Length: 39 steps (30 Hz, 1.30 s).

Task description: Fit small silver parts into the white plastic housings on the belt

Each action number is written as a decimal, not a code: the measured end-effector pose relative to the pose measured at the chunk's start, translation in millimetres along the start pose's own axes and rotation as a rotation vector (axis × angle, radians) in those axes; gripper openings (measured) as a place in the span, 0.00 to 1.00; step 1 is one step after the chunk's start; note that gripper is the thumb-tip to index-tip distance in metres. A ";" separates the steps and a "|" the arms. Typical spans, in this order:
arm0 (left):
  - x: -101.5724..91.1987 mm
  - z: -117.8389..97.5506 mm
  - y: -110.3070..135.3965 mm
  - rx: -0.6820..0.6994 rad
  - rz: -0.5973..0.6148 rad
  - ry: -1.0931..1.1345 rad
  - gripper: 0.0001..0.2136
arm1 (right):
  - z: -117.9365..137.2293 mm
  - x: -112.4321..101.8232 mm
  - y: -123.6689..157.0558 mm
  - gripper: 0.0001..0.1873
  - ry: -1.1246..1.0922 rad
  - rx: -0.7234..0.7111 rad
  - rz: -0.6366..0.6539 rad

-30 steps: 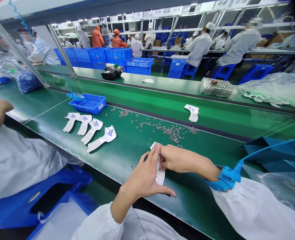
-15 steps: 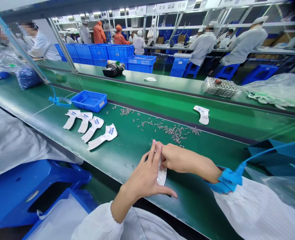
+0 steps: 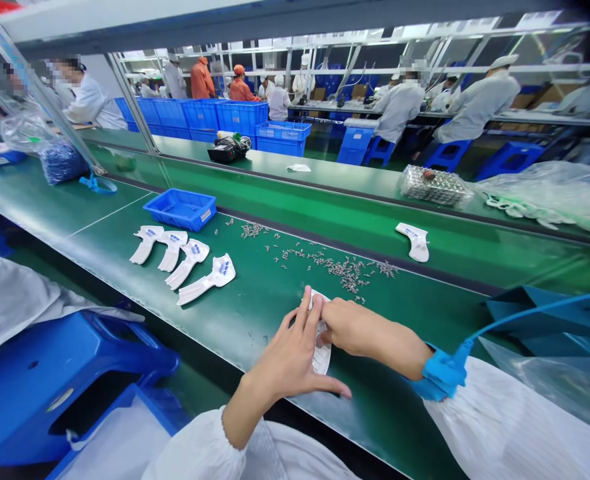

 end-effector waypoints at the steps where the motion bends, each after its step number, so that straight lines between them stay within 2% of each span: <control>1: 0.0 -0.4 0.2 0.004 -0.003 -0.006 0.67 | -2.4 -1.6 2.0 0.12 0.001 -0.014 -0.006; 3: 0.2 -1.1 0.7 0.013 -0.010 -0.026 0.67 | -13.2 -7.2 9.4 0.11 -0.013 -0.053 -0.058; 5: 0.3 -1.5 1.2 0.009 -0.019 -0.042 0.67 | -33.9 -15.3 21.3 0.10 -0.028 -0.059 -0.194; 8: 0.2 -1.4 2.4 -0.015 -0.013 -0.044 0.66 | -76.1 -19.3 42.9 0.14 0.053 0.059 -0.409; 10: -0.2 -1.9 3.1 -0.018 -0.010 -0.047 0.65 | -97.5 -9.7 51.6 0.15 0.081 0.111 -0.430; 13: -1.6 -2.8 3.0 -0.013 -0.015 -0.053 0.63 | -110.7 7.8 54.4 0.12 0.062 0.123 -0.413; 17: -1.6 -2.8 1.3 -0.015 0.004 -0.069 0.62 | -110.8 12.7 53.4 0.08 0.040 0.142 -0.441; 23: 1.1 -1.4 0.8 -0.009 0.009 -0.093 0.62 | -98.9 5.8 61.6 0.13 -0.115 0.117 -0.506; 28: 3.1 0.6 0.3 -0.007 0.009 -0.077 0.62 | -73.9 18.5 60.1 0.11 -0.243 0.033 -0.433; 32: 2.3 -1.4 -0.3 0.002 0.010 -0.090 0.62 | -75.0 29.7 59.5 0.10 -0.110 0.125 -0.388; 35: 1.7 -2.3 -0.7 -0.005 0.012 -0.100 0.62 | -78.4 29.8 63.6 0.09 -0.060 0.177 -0.393; 39: 1.9 -1.3 -0.8 -0.025 0.021 -0.078 0.61 | -63.0 23.7 67.7 0.06 -0.261 0.139 -0.406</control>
Point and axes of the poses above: each hand's wrist, its own y-axis away from the middle knuckle, its own x-axis out of the palm, z = x × y, the point moved 5 cm from there along -y, towards the middle knuckle, and after that the axes turned 11 degrees about -x, right-handed, at the moved point
